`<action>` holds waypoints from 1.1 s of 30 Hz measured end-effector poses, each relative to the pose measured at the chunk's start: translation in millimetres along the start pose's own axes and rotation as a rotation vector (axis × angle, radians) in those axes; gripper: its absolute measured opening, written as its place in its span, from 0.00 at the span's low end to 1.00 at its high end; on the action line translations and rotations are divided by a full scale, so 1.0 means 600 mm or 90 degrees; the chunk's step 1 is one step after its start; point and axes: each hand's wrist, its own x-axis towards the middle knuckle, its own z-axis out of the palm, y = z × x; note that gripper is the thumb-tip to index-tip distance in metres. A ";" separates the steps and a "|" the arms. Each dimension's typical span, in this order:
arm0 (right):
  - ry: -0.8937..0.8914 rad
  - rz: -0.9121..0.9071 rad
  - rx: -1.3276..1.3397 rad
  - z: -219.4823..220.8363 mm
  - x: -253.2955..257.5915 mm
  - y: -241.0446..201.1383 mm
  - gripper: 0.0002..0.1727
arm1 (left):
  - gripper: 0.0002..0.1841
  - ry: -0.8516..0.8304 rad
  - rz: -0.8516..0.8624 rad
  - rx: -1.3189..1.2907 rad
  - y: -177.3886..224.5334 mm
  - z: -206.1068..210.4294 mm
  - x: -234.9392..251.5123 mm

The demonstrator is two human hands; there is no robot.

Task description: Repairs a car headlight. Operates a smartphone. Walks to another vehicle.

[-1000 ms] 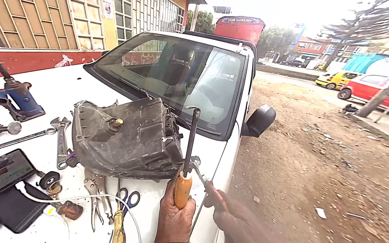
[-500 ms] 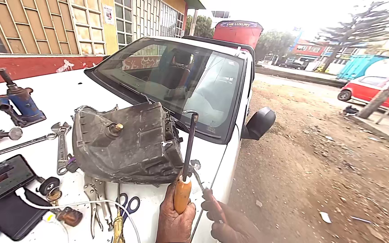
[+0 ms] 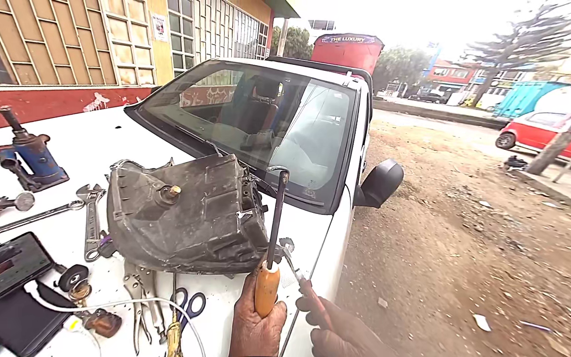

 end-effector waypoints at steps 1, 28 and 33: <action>0.002 0.006 0.030 0.003 -0.003 0.004 0.31 | 0.30 0.002 -0.003 -0.001 0.001 0.000 0.000; -0.006 -0.002 0.049 -0.016 0.001 -0.004 0.25 | 0.35 -0.002 0.014 -0.002 -0.005 0.000 0.002; 0.067 -0.026 0.175 -0.006 -0.029 0.038 0.30 | 0.27 0.000 0.004 0.001 -0.003 -0.004 -0.003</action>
